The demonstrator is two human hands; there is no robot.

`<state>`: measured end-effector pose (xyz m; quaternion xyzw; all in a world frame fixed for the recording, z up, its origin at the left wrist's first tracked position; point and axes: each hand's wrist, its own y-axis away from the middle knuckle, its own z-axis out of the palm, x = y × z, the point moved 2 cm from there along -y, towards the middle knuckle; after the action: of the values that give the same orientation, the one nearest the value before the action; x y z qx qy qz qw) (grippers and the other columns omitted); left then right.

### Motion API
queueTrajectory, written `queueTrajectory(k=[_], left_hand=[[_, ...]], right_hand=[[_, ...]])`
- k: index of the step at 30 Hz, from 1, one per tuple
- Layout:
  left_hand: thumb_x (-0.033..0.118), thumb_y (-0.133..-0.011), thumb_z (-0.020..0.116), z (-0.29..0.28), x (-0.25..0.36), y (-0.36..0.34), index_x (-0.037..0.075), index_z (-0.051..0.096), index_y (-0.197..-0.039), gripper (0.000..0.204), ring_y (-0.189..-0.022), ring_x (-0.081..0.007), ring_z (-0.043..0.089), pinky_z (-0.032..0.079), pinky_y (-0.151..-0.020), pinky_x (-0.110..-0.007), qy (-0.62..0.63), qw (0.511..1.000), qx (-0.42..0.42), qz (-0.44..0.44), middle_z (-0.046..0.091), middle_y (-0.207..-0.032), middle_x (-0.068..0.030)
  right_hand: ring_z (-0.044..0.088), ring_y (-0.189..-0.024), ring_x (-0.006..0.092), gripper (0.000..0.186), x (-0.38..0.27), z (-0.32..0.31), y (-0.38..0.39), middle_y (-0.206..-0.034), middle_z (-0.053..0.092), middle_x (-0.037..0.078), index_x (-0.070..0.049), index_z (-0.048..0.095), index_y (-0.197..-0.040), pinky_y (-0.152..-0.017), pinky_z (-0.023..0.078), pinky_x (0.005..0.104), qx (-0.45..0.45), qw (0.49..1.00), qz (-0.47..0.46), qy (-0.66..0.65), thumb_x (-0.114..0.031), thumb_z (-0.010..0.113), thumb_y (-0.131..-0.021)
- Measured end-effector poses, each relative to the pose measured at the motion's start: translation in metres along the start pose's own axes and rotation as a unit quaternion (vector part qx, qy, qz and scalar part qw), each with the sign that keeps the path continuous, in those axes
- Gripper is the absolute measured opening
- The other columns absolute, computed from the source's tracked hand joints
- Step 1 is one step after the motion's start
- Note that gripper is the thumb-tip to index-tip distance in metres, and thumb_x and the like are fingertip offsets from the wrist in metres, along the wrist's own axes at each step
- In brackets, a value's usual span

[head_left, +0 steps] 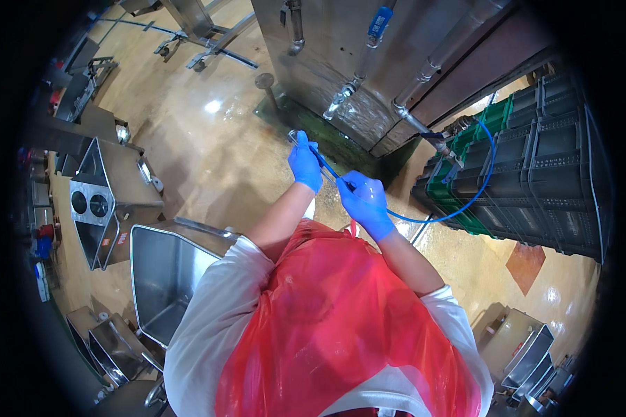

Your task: The person picks up long metal rods from a stainless steel bin and cleans them using a high-pressure water spray gun. They hold each rod under the water stream, rotate it to clean all sides, and then place it back into the bin. The process is repeated for multiple rods in a repetitive sequence.

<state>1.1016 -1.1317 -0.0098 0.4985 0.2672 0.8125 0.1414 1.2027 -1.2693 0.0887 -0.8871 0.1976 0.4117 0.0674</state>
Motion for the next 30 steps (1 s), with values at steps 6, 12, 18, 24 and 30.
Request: queueTrajectory(k=[6, 12, 18, 24, 30], left_hand=[[0.054, -0.095, 0.065, -0.006, 0.014, -0.01, 0.009, 0.06, -0.085, 0.046, -0.054, -0.0135, 0.051, 0.042, -0.048, -0.031, -0.003, 0.998, 0.031, 0.055, 0.059, -0.073, -0.0025], [0.054, -0.095, 0.066, 0.005, 0.022, -0.004, 0.01, 0.059, -0.082, 0.046, -0.052, -0.0131, 0.051, 0.042, -0.047, -0.03, 0.005, 0.998, 0.004, 0.062, 0.057, -0.071, -0.0021], [0.053, -0.096, 0.065, 0.016, 0.016, 0.005, 0.009, 0.057, -0.079, 0.047, -0.05, -0.0145, 0.05, 0.042, -0.047, -0.031, -0.007, 0.999, 0.003, 0.043, 0.054, -0.069, -0.0018], [0.052, -0.096, 0.064, 0.016, 0.02, 0.005, 0.009, 0.058, -0.08, 0.047, -0.051, -0.0148, 0.05, 0.042, -0.047, -0.03, 0.005, 0.999, 0.002, 0.044, 0.054, -0.069, -0.0027], [0.052, -0.096, 0.065, 0.014, 0.036, -0.005, 0.007, 0.06, -0.084, 0.046, -0.054, -0.015, 0.052, 0.043, -0.049, -0.03, 0.014, 0.998, 0.02, 0.061, 0.055, -0.071, -0.0029]], right_hand=[[0.07, -0.063, 0.0271, 0.02, 0.01, -0.006, 0.001, -0.076, 0.069, 0.019, -0.002, 0.073, -0.088, -0.062, 0.053, 0.034, -0.004, 0.999, -0.03, -0.014, -0.021, 0.072, -0.088], [0.068, -0.06, 0.0192, 0.02, 0.015, -0.003, 0.005, -0.071, 0.067, 0.018, 0.0, 0.072, -0.086, -0.059, 0.051, 0.0339, 0.009, 0.998, -0.028, -0.06, -0.02, 0.072, -0.088], [0.053, -0.056, 0.0076, 0.019, 0.011, 0.01, -0.013, -0.063, 0.064, 0.01, 0.001, 0.072, -0.084, -0.054, 0.045, 0.0302, 0.017, 0.992, 0.022, -0.125, -0.017, 0.072, -0.089], [0.056, -0.057, 0.0083, 0.018, 0.001, 0.004, -0.018, -0.065, 0.065, 0.012, 0.002, 0.072, -0.086, -0.056, 0.046, 0.0297, 0.015, 0.991, 0.021, -0.133, -0.017, 0.071, -0.089], [0.063, -0.061, 0.0121, 0.018, 0.018, -0.004, -0.009, -0.071, 0.069, 0.015, 0.0, 0.072, -0.087, -0.061, 0.051, 0.0311, 0.038, 0.997, -0.018, -0.068, -0.018, 0.072, -0.089]])
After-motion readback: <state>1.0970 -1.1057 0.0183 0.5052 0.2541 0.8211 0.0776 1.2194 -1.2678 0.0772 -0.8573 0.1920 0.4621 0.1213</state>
